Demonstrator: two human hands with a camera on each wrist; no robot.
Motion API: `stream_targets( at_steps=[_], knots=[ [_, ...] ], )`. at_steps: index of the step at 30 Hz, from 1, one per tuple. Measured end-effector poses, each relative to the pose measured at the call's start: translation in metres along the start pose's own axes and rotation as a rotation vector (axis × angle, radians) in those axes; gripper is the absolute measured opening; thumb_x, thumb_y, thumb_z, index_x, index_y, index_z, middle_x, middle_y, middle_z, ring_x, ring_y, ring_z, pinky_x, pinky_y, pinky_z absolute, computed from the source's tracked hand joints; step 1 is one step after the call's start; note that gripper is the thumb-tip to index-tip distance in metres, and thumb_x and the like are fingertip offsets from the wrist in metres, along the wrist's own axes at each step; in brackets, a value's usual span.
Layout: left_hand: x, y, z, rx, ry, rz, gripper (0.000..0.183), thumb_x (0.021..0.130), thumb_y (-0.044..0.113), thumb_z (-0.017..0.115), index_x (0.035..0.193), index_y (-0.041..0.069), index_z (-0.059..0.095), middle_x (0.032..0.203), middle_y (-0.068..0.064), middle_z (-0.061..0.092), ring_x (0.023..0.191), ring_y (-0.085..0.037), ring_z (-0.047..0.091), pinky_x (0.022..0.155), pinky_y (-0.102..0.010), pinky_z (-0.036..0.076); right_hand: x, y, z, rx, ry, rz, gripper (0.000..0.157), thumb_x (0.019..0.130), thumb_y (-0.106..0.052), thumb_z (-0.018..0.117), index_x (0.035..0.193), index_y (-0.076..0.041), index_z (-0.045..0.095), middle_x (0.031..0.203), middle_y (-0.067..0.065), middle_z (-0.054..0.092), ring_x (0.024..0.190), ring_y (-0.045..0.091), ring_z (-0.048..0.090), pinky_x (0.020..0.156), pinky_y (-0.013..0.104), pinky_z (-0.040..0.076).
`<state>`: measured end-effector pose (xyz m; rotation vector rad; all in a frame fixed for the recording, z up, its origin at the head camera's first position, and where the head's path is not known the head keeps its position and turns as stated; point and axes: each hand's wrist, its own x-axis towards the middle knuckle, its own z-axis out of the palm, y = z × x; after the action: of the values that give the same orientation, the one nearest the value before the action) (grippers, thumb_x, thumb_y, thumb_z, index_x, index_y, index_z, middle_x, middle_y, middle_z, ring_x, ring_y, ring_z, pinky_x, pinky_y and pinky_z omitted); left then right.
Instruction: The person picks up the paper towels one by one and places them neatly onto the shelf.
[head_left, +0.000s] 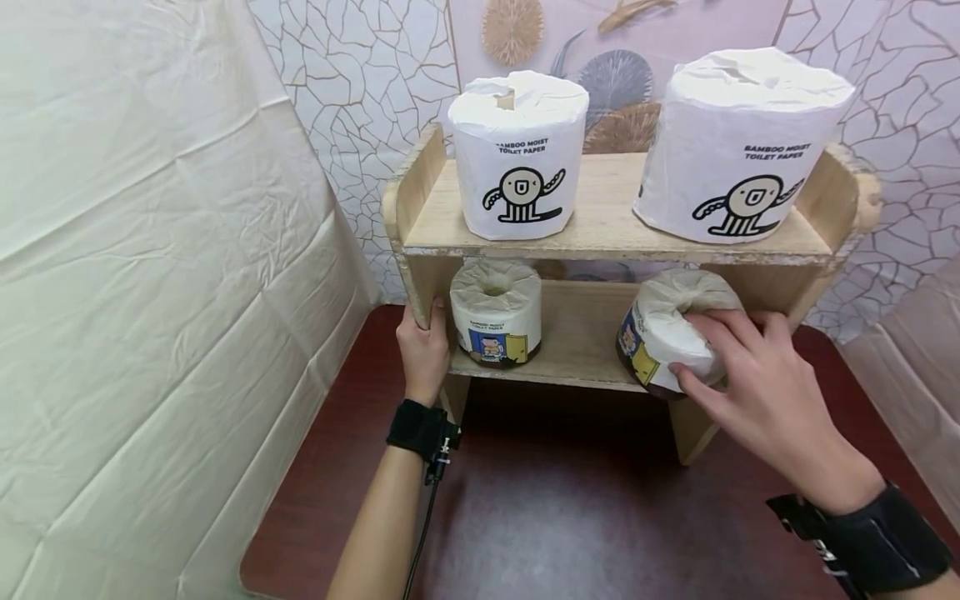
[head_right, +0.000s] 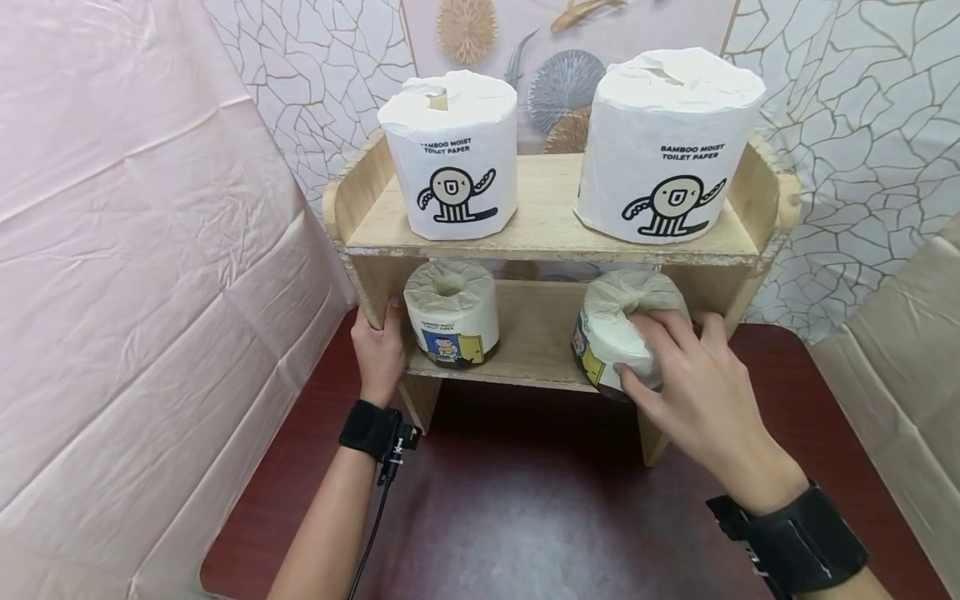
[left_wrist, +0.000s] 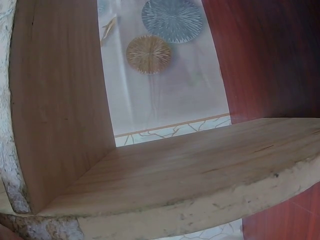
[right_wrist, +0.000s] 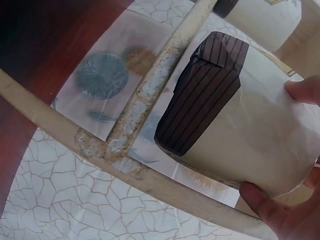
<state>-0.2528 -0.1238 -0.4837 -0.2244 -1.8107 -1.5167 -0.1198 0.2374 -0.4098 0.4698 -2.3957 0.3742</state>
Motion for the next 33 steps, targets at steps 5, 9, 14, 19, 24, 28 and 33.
stream_targets(
  at_steps=[5,9,14,19,24,28,33],
  knots=[
    [-0.001,-0.006,0.000,0.006,-0.004,-0.015,0.029,0.106,0.003,0.062,0.132,-0.009,0.062,0.119,-0.031,0.071,0.109,-0.041,0.070,0.091,-0.055,0.055,0.001,0.000,0.004,-0.010,-0.040,0.023,0.059,0.081,-0.024,0.082,0.134,-0.008,0.063,0.133,0.014,0.058,0.107,0.048,0.046,0.046,0.065,0.044],
    [-0.001,-0.006,0.001,0.006,0.006,-0.016,0.028,0.105,0.001,0.062,0.130,-0.011,0.062,0.117,-0.032,0.071,0.107,-0.043,0.070,0.090,-0.057,0.054,0.005,0.000,0.007,-0.011,-0.052,0.032,0.059,0.083,-0.023,0.083,0.136,-0.009,0.062,0.135,0.014,0.058,0.103,0.048,0.046,0.046,0.064,0.044],
    [-0.001,-0.007,0.000,-0.004,0.007,-0.012,0.028,0.105,0.003,0.063,0.130,-0.011,0.063,0.118,-0.032,0.071,0.108,-0.043,0.070,0.091,-0.057,0.054,0.011,0.000,0.012,-0.020,-0.045,0.038,0.059,0.085,-0.023,0.083,0.137,-0.007,0.062,0.137,0.016,0.058,0.104,0.050,0.045,0.051,0.065,0.046],
    [0.000,-0.009,-0.002,-0.019,-0.004,-0.003,0.030,0.106,0.011,0.065,0.131,-0.006,0.065,0.119,-0.027,0.073,0.110,-0.037,0.071,0.092,-0.054,0.056,0.014,0.001,0.016,-0.036,-0.051,0.056,0.060,0.086,-0.024,0.083,0.138,-0.006,0.062,0.137,0.018,0.058,0.108,0.053,0.044,0.056,0.067,0.046],
    [0.000,-0.010,-0.003,-0.012,-0.012,0.032,0.032,0.107,0.014,0.064,0.131,-0.005,0.065,0.119,-0.026,0.073,0.110,-0.036,0.071,0.092,-0.053,0.056,0.018,0.002,0.020,-0.047,-0.048,0.059,0.061,0.086,-0.026,0.084,0.139,-0.006,0.063,0.137,0.019,0.059,0.108,0.054,0.044,0.060,0.067,0.045],
    [0.001,-0.011,-0.003,0.006,-0.011,0.059,0.032,0.107,0.014,0.064,0.131,-0.007,0.064,0.118,-0.027,0.073,0.109,-0.036,0.072,0.090,-0.052,0.057,0.021,0.003,0.022,-0.040,-0.041,0.069,0.061,0.085,-0.026,0.085,0.139,-0.006,0.064,0.137,0.019,0.059,0.106,0.054,0.043,0.067,0.065,0.043],
    [0.000,-0.011,-0.004,0.001,-0.017,0.042,0.032,0.107,0.014,0.064,0.133,-0.005,0.064,0.119,-0.026,0.073,0.108,-0.036,0.072,0.088,-0.052,0.057,0.024,0.003,0.024,-0.010,-0.062,0.093,0.061,0.086,-0.028,0.085,0.139,-0.007,0.063,0.138,0.019,0.058,0.109,0.055,0.041,0.077,0.064,0.041]
  ],
)
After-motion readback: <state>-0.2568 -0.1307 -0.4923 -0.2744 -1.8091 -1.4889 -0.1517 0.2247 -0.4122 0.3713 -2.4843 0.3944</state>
